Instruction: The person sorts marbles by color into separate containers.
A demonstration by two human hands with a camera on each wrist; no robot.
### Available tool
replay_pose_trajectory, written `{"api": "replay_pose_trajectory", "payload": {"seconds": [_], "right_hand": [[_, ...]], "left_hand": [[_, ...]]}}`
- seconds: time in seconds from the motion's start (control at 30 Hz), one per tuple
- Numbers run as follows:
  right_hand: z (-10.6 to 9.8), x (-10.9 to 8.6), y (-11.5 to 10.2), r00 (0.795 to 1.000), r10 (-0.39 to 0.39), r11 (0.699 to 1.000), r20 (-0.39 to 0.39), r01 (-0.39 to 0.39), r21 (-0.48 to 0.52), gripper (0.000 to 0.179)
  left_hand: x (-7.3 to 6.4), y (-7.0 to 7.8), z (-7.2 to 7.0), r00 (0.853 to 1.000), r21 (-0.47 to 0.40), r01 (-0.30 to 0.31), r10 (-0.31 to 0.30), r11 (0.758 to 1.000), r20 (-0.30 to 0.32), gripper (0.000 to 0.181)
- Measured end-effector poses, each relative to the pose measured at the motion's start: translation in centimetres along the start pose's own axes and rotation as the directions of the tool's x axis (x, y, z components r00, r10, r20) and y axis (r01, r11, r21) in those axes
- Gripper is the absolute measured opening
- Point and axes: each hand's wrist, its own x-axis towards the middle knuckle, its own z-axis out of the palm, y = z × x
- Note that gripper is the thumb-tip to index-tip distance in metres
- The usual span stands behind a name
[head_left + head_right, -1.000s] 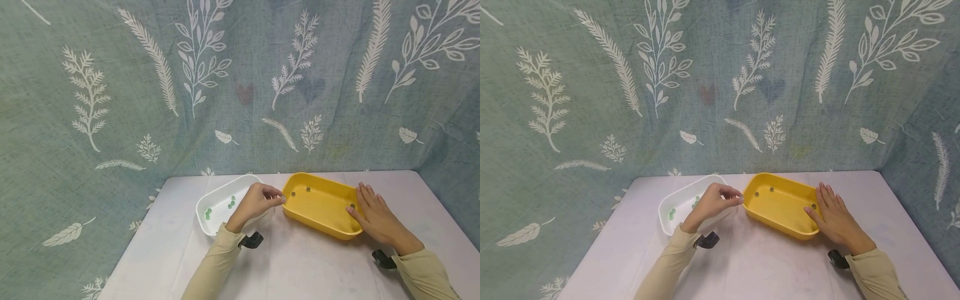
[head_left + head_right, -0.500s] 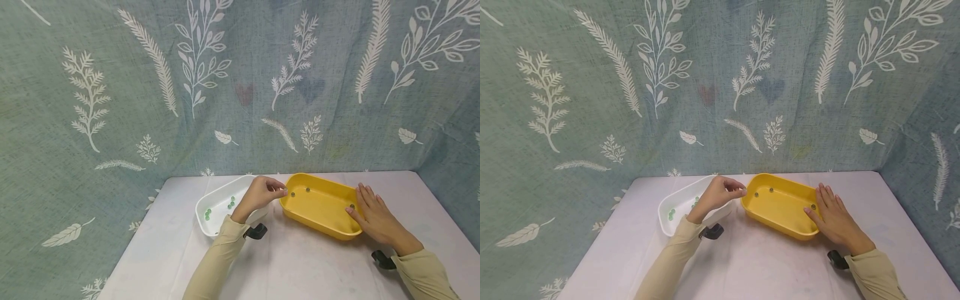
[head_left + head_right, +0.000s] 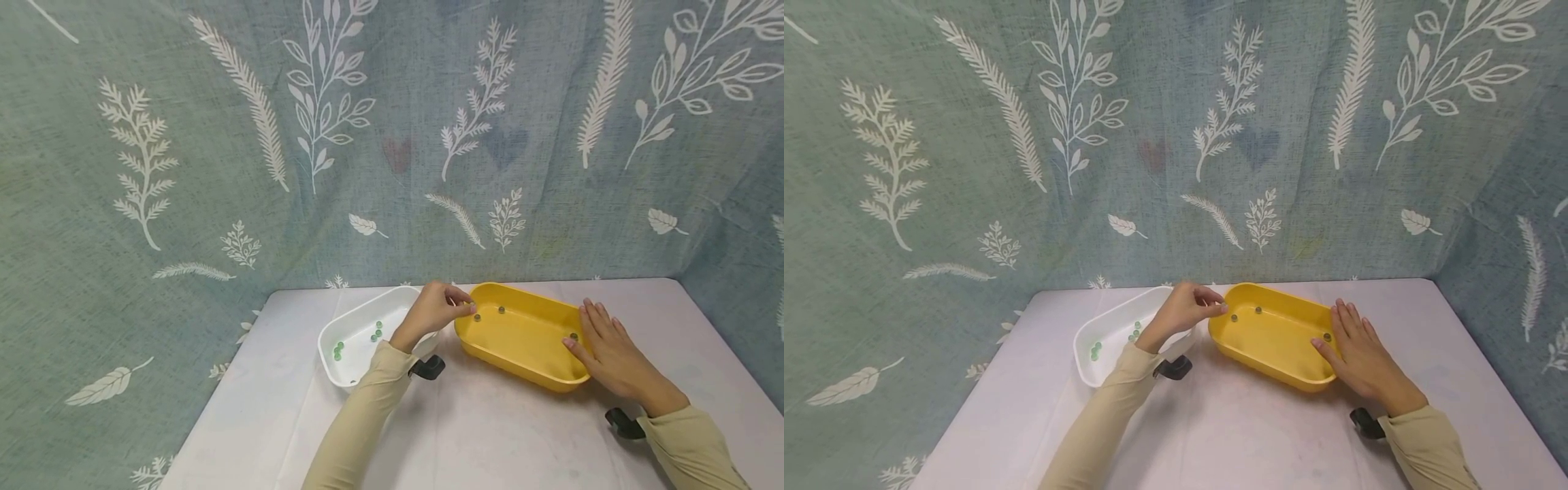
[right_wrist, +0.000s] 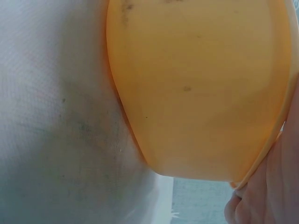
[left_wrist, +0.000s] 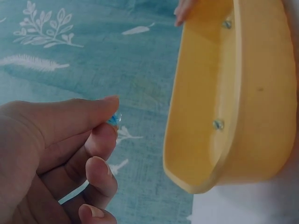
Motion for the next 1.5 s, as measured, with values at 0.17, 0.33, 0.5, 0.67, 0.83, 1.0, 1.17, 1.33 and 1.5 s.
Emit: {"api": "replay_pose_trajectory", "payload": {"seconds": [0.17,0.33,0.5,0.67,0.83,1.0,1.17,1.33,1.5], "right_hand": [[0.1,0.0,0.2,1.0,-0.007,1.0,-0.001,0.007,0.003,0.09],[0.1,0.0,0.2,1.0,-0.009,1.0,0.0,0.009,0.01,0.09],[-0.1,0.1,0.2,1.0,-0.004,1.0,-0.001,0.004,0.015,0.091],[-0.1,0.1,0.2,1.0,-0.001,1.0,-0.001,0.001,0.017,0.091],[0.0,0.1,0.1,1.0,-0.005,1.0,-0.005,0.005,0.02,0.09],[-0.1,0.1,0.1,1.0,-0.006,1.0,-0.006,0.006,0.025,0.091],[-0.1,0.1,0.2,1.0,-0.002,1.0,-0.004,0.003,0.02,0.09],[-0.1,0.1,0.2,1.0,0.001,1.0,-0.007,-0.001,0.018,0.09],[-0.1,0.1,0.2,1.0,0.005,1.0,0.002,-0.005,0.024,0.091]], "left_hand": [[0.7,0.1,0.3,1.0,0.03,0.014,-0.014,0.999,0.02,0.016],[1.2,0.1,0.7,0.998,0.041,0.037,-0.038,0.998,0.04,0.017],[1.9,-0.1,1.0,0.997,0.061,0.061,-0.064,0.996,0.05,0.019],[2.3,-0.1,1.2,0.994,0.067,0.075,-0.08,0.995,0.07,0.019],[2.7,-0.2,1.4,0.991,0.064,0.102,-0.107,0.993,0.085,0.019],[3.1,-0.5,1.7,0.989,0.076,0.114,-0.121,0.991,0.082,0.017],[3.4,-0.8,1.9,0.989,0.085,0.118,-0.125,0.989,0.08,0.016],[3.5,-0.9,2.1,0.988,0.101,0.123,-0.131,0.987,0.079,0.016],[3.5,-1.1,2.2,0.988,0.119,0.127,-0.137,0.985,0.074,0.016]]}}
